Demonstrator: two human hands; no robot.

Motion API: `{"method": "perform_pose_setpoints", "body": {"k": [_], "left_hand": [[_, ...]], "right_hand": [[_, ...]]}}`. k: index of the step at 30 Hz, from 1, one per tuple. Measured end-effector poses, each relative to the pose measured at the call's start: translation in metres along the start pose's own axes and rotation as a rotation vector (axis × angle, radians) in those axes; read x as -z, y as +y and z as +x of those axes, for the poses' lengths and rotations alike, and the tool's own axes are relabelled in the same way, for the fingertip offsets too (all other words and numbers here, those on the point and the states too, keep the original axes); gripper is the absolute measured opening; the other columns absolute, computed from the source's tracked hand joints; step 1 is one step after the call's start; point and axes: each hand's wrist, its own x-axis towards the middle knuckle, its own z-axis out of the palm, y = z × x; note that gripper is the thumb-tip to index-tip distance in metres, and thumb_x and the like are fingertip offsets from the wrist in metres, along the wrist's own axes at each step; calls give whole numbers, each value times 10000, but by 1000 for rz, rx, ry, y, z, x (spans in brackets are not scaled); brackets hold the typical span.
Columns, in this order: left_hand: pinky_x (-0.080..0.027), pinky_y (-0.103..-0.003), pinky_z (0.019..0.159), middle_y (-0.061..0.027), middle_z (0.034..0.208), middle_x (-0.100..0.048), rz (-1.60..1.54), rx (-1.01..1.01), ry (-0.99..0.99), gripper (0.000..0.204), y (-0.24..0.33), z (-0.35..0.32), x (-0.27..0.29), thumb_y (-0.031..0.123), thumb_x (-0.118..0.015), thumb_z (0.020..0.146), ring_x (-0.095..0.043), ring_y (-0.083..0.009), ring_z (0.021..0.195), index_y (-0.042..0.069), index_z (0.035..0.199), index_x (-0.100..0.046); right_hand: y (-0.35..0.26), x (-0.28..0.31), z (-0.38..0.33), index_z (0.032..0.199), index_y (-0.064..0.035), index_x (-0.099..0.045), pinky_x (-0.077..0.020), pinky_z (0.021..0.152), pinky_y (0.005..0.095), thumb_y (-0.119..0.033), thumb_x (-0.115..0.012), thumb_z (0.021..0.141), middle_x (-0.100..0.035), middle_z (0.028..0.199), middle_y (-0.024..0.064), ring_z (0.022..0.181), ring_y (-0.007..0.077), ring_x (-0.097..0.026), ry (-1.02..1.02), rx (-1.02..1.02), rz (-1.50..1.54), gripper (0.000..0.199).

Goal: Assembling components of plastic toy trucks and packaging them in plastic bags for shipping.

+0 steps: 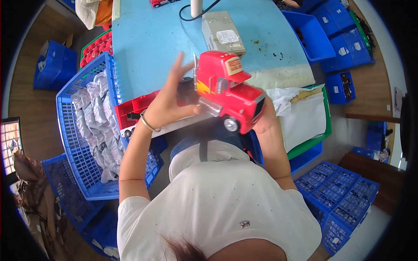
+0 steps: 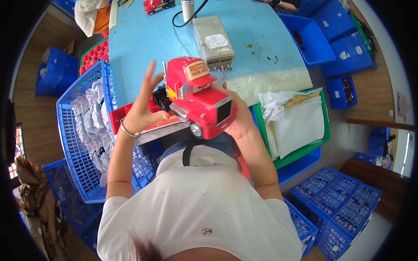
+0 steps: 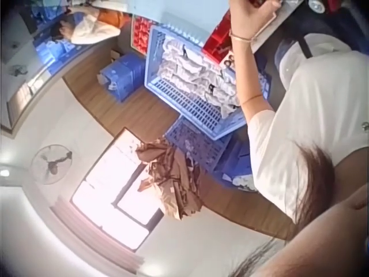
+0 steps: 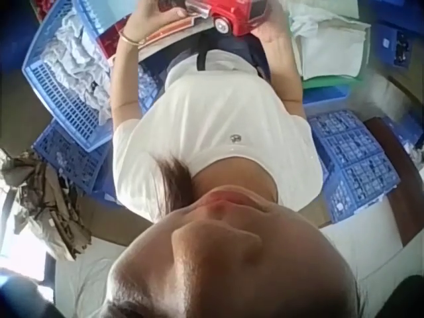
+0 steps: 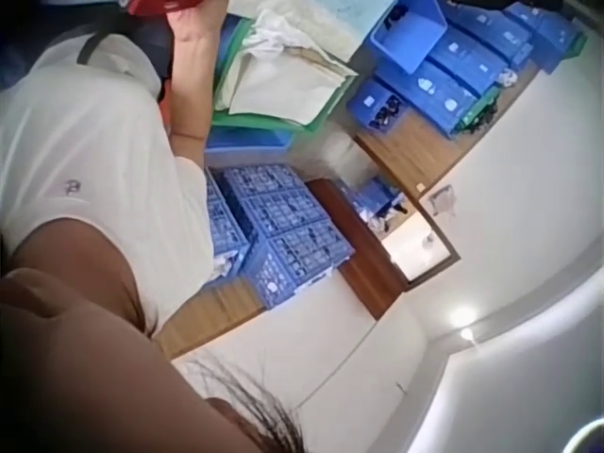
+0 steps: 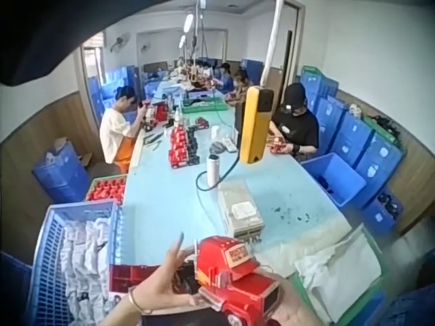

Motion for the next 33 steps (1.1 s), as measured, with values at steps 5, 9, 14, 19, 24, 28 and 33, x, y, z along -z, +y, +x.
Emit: {"method": "perform_pose_setpoints", "body": {"k": [5, 9, 14, 19, 24, 28, 33], "left_hand": [[-305, -374, 1030, -104, 1205, -486, -220, 32, 75, 799, 19, 26, -15, 324, -733, 735, -475, -214, 1141, 26, 1346, -315], [-423, -337, 932, -93, 1175, -469, -264, 223, -124, 749, 17, 40, -13, 100, -737, 714, -468, -195, 1122, 20, 1332, -320], [-447, -327, 902, -81, 1147, -470, -199, 95, -128, 728, 2, 44, -23, 97, -725, 725, -499, -189, 1074, 27, 1327, -322], [-449, -307, 890, -82, 1131, -486, -266, 130, -76, 736, 12, 51, -41, 99, -760, 686, -515, -175, 1030, 29, 1289, -345], [-439, -299, 894, -73, 1135, -478, -304, 179, -107, 749, 15, 61, -53, 102, -801, 637, -500, -151, 1016, 41, 1249, -374], [-447, -298, 888, -95, 1191, -457, -202, 126, -95, 767, 17, 58, -62, 111, -811, 618, -510, -167, 1026, 45, 1243, -371], [-490, -304, 830, -147, 1191, -480, -166, -163, -184, 697, 26, 48, -45, 118, -768, 670, -547, -213, 1008, 33, 1213, -340]], "right_hand": [[19, -16, -6, 1249, 3, -417, -450, 899, 351, -248, -415, 921, -543, 1155, 130, 1040, 199, -553, 133, 112, -362, 412], [24, -27, -10, 1268, -3, -391, -432, 902, 312, -229, -398, 928, -529, 1167, 111, 1063, 161, -533, 164, 197, -386, 408], [31, -23, -11, 1312, -8, -324, -406, 924, 298, -222, -388, 935, -484, 1214, 109, 1096, 147, -499, 244, 321, -500, 438], [39, -14, -14, 1333, -2, -275, -371, 953, 298, -236, -378, 940, -415, 1278, 118, 1155, 154, -441, 260, 425, -561, 469], [48, -17, -22, 1346, 17, -227, -308, 995, 298, -180, -359, 922, -352, 1328, 148, 1215, 181, -362, 276, 572, -728, 486], [48, -9, -24, 1344, 34, -211, -268, 1022, 313, -104, -357, 889, -340, 1341, 187, 1216, 216, -350, 293, 634, -699, 497], [38, -1, -41, 1355, 22, -204, -304, 1006, 332, -125, -419, 866, -330, 1369, 194, 1217, 231, -375, 302, 822, -1201, 554]]}}
